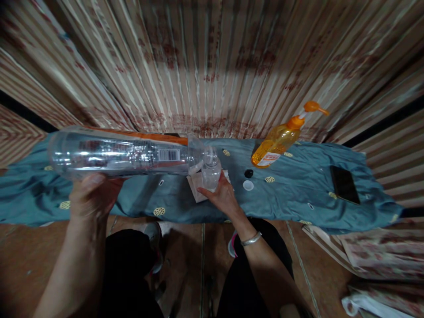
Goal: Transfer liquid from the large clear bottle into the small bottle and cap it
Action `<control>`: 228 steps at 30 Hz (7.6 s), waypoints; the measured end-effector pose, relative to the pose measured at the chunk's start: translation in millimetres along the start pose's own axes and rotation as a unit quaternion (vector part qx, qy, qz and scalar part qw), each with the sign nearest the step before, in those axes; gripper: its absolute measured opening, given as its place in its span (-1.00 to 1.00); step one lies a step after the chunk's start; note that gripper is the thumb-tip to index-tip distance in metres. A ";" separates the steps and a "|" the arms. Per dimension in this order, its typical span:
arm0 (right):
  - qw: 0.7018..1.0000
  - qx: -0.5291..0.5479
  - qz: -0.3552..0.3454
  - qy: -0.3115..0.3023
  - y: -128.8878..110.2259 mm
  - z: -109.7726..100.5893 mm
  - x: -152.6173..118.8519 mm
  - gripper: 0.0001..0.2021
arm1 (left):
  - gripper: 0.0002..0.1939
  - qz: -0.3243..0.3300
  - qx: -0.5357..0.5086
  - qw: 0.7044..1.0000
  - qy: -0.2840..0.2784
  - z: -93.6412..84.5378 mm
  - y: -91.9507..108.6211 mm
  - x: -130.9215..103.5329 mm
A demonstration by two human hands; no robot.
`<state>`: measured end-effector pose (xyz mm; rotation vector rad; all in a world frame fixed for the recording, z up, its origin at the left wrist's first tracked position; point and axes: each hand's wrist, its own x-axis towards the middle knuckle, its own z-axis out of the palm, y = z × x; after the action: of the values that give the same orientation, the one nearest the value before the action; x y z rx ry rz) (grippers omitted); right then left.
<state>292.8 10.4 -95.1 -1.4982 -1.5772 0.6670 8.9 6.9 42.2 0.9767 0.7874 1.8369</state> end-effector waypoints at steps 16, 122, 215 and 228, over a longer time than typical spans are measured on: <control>1.000 -0.007 0.002 0.030 3.1 6.2 1.0 -0.27 | 0.39 -0.013 0.014 1.000 0.018 4.6 1.7 -2.1; 0.994 0.066 -0.086 0.002 17.1 -22.2 19.3 0.17 | 0.20 0.025 0.000 0.999 -0.023 -21.6 -12.9 3.9; 0.998 0.037 -0.055 0.008 -6.3 -0.3 15.1 -0.16 | 0.10 0.044 -0.003 0.999 -0.001 -20.4 -16.8 -2.0; 0.997 0.031 -0.067 0.014 -3.9 0.8 15.9 -0.19 | 0.08 0.036 -0.002 0.999 0.002 -20.2 -15.6 -2.4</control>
<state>291.1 25.4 -88.8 -1.3376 -1.6056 0.6087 -1.5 8.6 18.9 1.0101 0.7597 1.9020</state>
